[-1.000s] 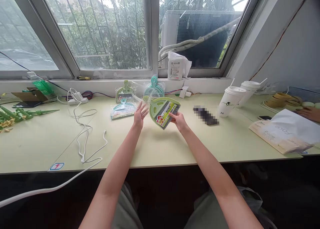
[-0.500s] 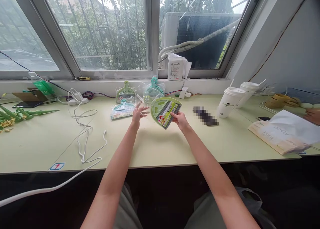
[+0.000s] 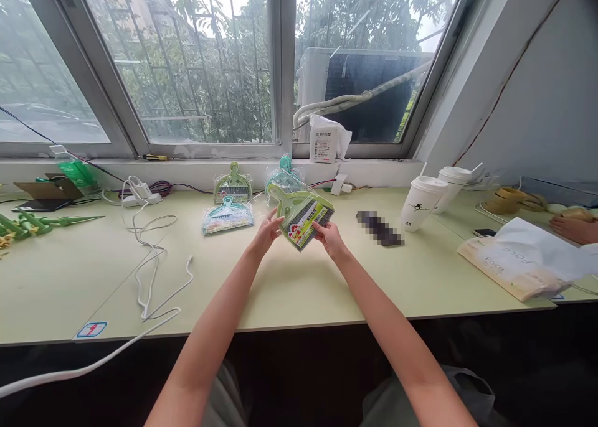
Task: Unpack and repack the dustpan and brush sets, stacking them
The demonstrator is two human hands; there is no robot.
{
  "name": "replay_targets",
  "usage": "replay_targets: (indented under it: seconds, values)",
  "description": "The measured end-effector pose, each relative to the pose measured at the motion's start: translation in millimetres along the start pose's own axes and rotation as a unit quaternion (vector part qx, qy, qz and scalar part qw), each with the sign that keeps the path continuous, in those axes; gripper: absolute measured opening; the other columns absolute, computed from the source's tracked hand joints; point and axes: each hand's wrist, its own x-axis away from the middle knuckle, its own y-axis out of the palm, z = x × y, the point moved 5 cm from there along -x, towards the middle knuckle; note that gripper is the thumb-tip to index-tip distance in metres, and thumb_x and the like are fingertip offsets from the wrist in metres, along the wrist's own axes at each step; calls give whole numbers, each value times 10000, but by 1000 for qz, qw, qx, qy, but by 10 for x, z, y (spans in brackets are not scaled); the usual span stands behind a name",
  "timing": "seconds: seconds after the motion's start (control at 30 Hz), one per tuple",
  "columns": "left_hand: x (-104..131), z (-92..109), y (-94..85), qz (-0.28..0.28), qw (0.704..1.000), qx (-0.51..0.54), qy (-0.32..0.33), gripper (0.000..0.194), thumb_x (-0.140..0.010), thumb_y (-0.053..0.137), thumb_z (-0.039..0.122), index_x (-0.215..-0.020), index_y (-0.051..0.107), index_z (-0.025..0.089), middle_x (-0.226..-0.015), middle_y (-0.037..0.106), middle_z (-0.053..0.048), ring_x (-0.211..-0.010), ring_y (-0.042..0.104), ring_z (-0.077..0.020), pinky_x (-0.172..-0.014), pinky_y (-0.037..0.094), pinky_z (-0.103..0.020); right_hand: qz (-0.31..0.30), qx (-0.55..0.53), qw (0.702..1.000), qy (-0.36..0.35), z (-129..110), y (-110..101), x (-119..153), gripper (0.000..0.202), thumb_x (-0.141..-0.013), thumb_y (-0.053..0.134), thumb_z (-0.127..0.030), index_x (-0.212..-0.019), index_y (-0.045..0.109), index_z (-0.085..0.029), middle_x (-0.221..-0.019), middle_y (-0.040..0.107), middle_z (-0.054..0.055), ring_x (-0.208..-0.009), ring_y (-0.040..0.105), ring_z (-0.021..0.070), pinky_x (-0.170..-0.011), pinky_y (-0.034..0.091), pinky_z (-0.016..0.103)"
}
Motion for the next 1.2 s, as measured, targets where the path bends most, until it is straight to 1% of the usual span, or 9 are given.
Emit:
replay_targets:
  seconds: [0.13,0.23,0.37,0.57,0.73,0.83,0.93,1.1,1.2]
  values:
    - [35,16,71,-34,999,14,19,639,-730,703,231,-1337,505,210,-1134,657,-66,-973,644,-196,-802,511,-278,-15,26,1000,-2,8,48,18,301,-701,766,-237,-946,614,-151,-998,703,76,-880,687,199,-799,581,353]
    - [79,-44,193,-67,998,16,-9,580,-746,700,227,-1303,542,193,-1143,662,-80,-1041,630,-236,-900,498,-337,22,33,999,-24,3,44,30,302,-722,746,-232,-963,579,-164,-994,695,60,-858,683,177,-795,582,337]
    - [106,-153,326,-67,996,36,-47,492,-740,703,218,-1215,603,141,-1150,660,-115,-1101,608,-282,-975,474,-406,66,34,996,-50,7,28,41,299,-750,702,-199,-988,523,-176,-960,683,43,-825,671,150,-779,587,312]
    - [103,-186,359,-9,999,45,2,555,-711,742,255,-1237,588,164,-1157,659,-108,-1122,595,-304,-988,469,-438,81,23,995,-53,28,59,66,341,-751,676,-170,-989,435,-206,-944,658,26,-832,663,151,-737,595,322]
    - [127,-314,483,-28,998,60,-8,492,-699,759,262,-1154,614,145,-1195,639,-113,-1148,580,-280,-1033,432,-414,143,-2,988,-65,33,30,102,344,-740,677,-176,-978,430,-210,-1000,652,41,-872,655,152,-767,589,319]
    - [144,-378,536,-34,997,52,-34,527,-684,772,252,-1170,596,150,-1232,618,-111,-1155,574,-264,-1034,426,-412,168,-27,983,-65,44,-1,109,353,-728,681,-175,-984,441,-209,-1037,652,48,-917,653,170,-784,587,344]
    - [127,-364,531,-29,998,40,-34,542,-699,756,269,-1199,581,154,-1235,614,-109,-1145,579,-255,-1012,439,-407,156,-49,985,-59,36,1,102,350,-724,680,-166,-986,451,-204,-1016,658,46,-906,662,180,-793,586,364]
    - [72,-342,431,26,998,38,-44,466,-694,716,244,-1123,599,103,-1142,651,-124,-1071,613,-249,-956,474,-381,132,-44,988,-72,-26,8,95,347,-744,660,-149,-1016,452,-204,-992,656,37,-838,666,164,-787,588,374]
    - [116,-371,493,-10,998,22,-62,492,-707,720,265,-1159,575,136,-1215,618,-121,-1087,605,-257,-925,491,-405,140,-43,985,-90,-62,-23,96,359,-744,652,-148,-1040,456,-201,-986,650,43,-844,666,169,-805,583,382]
